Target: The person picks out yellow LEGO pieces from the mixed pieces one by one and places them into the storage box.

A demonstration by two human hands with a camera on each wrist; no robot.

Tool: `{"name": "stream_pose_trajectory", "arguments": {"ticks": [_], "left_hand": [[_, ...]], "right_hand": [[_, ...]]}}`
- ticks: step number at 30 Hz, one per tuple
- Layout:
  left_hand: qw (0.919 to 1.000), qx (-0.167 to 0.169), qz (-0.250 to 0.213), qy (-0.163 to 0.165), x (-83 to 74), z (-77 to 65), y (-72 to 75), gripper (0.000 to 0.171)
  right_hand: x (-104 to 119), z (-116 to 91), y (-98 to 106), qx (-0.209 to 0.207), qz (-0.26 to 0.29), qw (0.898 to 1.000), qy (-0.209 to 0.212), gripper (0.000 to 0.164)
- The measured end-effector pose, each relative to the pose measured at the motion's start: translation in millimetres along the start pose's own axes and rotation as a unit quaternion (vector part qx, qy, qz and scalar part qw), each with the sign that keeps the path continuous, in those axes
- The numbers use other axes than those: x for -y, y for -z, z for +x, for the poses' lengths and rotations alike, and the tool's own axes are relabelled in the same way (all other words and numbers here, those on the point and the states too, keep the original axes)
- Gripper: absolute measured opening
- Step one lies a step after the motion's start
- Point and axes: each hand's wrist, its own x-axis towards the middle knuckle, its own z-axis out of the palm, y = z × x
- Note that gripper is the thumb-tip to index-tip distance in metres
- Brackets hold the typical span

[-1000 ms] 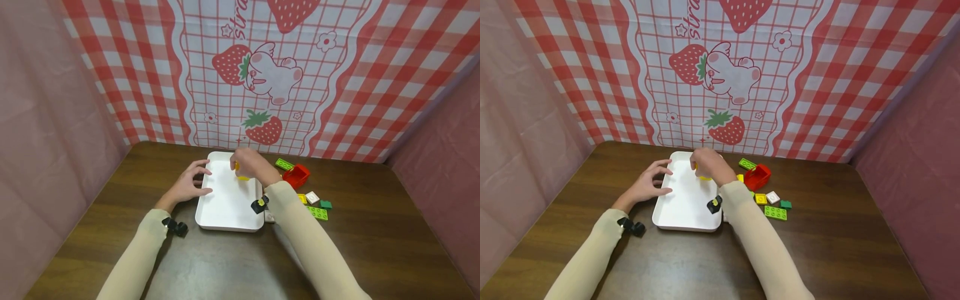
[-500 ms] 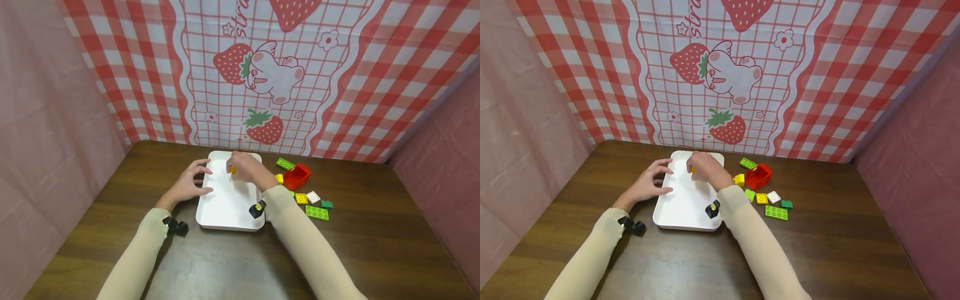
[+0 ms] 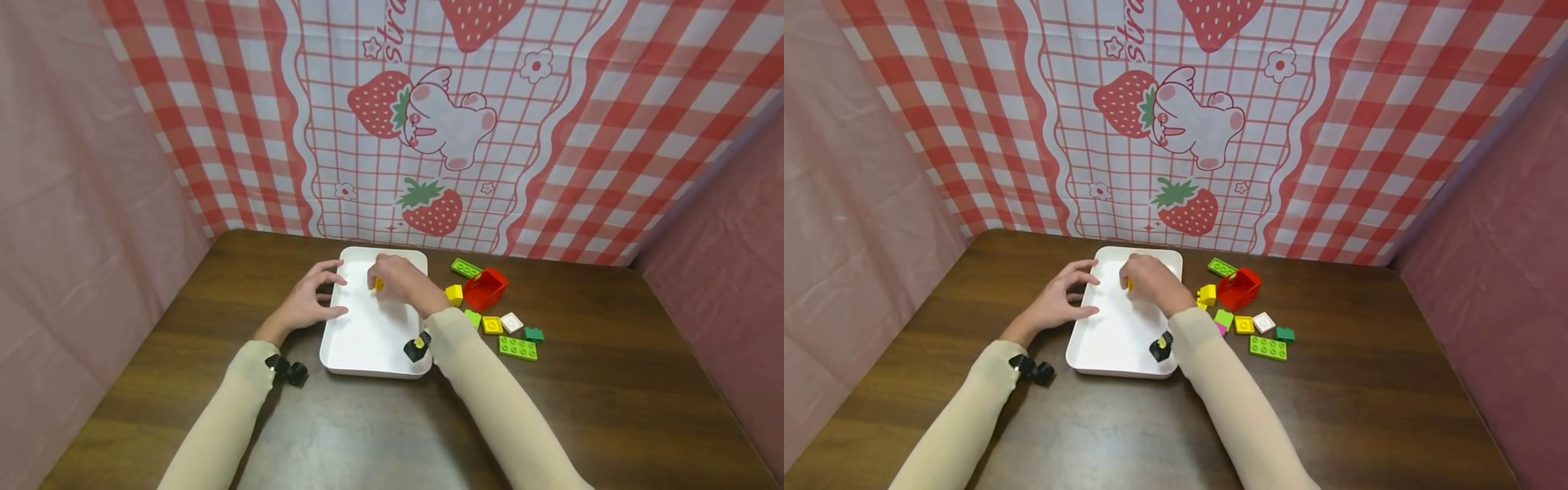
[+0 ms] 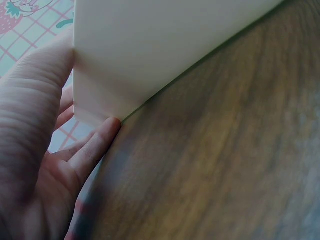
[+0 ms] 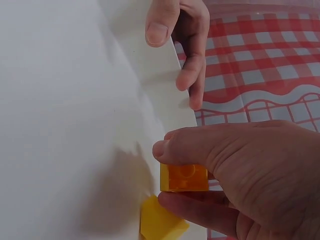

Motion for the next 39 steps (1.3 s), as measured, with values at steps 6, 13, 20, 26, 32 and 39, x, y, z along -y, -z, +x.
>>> {"name": "stream_pose_trajectory", "arguments": {"ticks": [6,13,20,26,32,39], "left_hand": [[1.0,-0.001,-0.001,0.002,1.0,0.3,-0.1,0.047],[0.9999,-0.009,-0.005,-0.007,35.3,8.1,-5.9,0.049],[0.9999,-0.008,-0.008,-0.007,42.5,9.5,-5.3,0.047],[0.9999,-0.008,-0.003,-0.008,41.5,9.0,-5.1,0.047],[0.9999,-0.009,0.001,-0.009,41.1,9.3,-5.1,0.046],[0.9999,-0.006,-0.008,-0.012,6.7,1.3,-1.4,0.046]], "right_hand": [[-1.0,-0.5,-5.3,0.006,0.001,1.0,0.003,0.015],[-3.1,-0.2,-9.2,0.007,0.003,1.0,0.004,0.014],[-3.4,1.0,-9.8,0.013,0.003,1.0,0.008,0.014],[-2.9,1.0,-9.6,0.019,-0.001,1.0,0.011,0.013],[-3.4,0.7,-12.5,0.024,-0.002,1.0,0.015,0.011],[-3.7,0.3,-12.6,0.029,0.001,0.999,0.014,0.01]]}}
